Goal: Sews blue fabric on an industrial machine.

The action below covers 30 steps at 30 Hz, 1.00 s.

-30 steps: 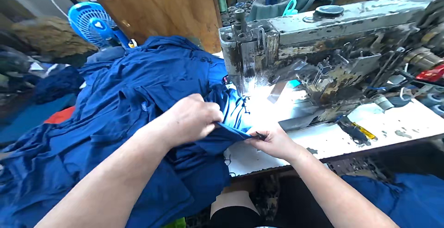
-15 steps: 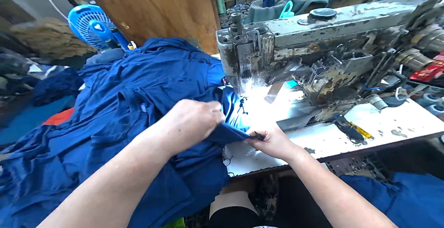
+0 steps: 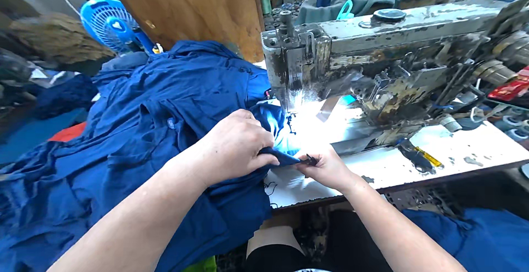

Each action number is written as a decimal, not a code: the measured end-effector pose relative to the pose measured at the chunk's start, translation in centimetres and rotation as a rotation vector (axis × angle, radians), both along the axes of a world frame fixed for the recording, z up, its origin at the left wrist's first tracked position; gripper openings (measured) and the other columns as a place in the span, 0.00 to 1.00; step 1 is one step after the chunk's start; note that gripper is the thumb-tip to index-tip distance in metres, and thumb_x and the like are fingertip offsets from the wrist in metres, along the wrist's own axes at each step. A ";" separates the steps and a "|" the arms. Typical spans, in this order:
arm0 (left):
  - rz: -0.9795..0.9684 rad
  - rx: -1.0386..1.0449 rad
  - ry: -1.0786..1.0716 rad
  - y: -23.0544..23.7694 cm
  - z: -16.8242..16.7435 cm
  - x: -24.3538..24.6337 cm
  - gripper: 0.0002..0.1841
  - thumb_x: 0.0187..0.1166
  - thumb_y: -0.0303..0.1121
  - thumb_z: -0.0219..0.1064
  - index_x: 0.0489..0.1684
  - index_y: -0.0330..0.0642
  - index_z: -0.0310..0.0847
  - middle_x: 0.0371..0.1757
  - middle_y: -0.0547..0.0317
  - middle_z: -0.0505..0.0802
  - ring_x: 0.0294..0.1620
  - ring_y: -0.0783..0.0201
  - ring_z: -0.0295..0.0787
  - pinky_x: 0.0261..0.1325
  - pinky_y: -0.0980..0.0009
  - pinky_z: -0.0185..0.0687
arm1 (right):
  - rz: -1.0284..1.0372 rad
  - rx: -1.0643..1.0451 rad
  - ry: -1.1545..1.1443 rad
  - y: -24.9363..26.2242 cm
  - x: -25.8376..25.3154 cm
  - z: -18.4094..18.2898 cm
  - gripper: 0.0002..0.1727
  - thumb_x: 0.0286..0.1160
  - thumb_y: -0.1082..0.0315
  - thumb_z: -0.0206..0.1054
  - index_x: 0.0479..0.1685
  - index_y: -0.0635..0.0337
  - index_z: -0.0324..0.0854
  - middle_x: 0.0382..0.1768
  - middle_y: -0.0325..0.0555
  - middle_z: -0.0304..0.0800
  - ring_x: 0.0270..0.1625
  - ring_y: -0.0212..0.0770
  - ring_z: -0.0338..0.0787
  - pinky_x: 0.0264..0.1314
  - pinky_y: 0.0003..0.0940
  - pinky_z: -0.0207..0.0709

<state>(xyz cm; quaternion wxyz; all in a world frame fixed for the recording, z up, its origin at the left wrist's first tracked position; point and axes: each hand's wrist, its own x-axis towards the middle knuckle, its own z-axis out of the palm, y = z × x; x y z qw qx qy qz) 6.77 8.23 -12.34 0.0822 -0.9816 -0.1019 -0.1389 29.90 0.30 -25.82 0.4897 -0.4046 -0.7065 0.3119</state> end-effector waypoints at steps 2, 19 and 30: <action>-0.010 -0.042 0.033 -0.6 0.5 0.2 0.19 0.78 0.53 0.65 0.19 0.54 0.86 0.20 0.74 0.85 0.29 0.73 0.83 0.53 0.61 0.76 | 0.000 0.008 -0.005 -0.1 0.0 0.1 0.07 0.74 0.67 0.72 0.38 0.60 0.94 0.33 0.37 0.94 0.33 0.21 0.88 0.39 0.19 0.85; 0.047 0.014 -0.075 -5.6 -2.0 2.5 0.17 0.84 0.42 0.60 0.25 0.46 0.87 0.21 0.64 0.87 0.29 0.63 0.88 0.66 0.49 0.75 | 0.057 0.120 0.086 -1.4 -0.2 -1.0 0.07 0.77 0.71 0.70 0.41 0.65 0.92 0.40 0.40 0.95 0.33 0.19 0.89 0.37 0.15 0.85; 0.383 -0.091 -0.330 -7.1 -8.7 5.0 0.14 0.86 0.30 0.56 0.48 0.38 0.91 0.50 0.52 0.95 0.58 0.55 0.93 0.70 0.59 0.83 | -0.062 0.139 0.030 -3.1 -0.5 -2.3 0.09 0.78 0.69 0.70 0.45 0.65 0.93 0.46 0.43 0.96 0.42 0.21 0.92 0.45 0.17 0.87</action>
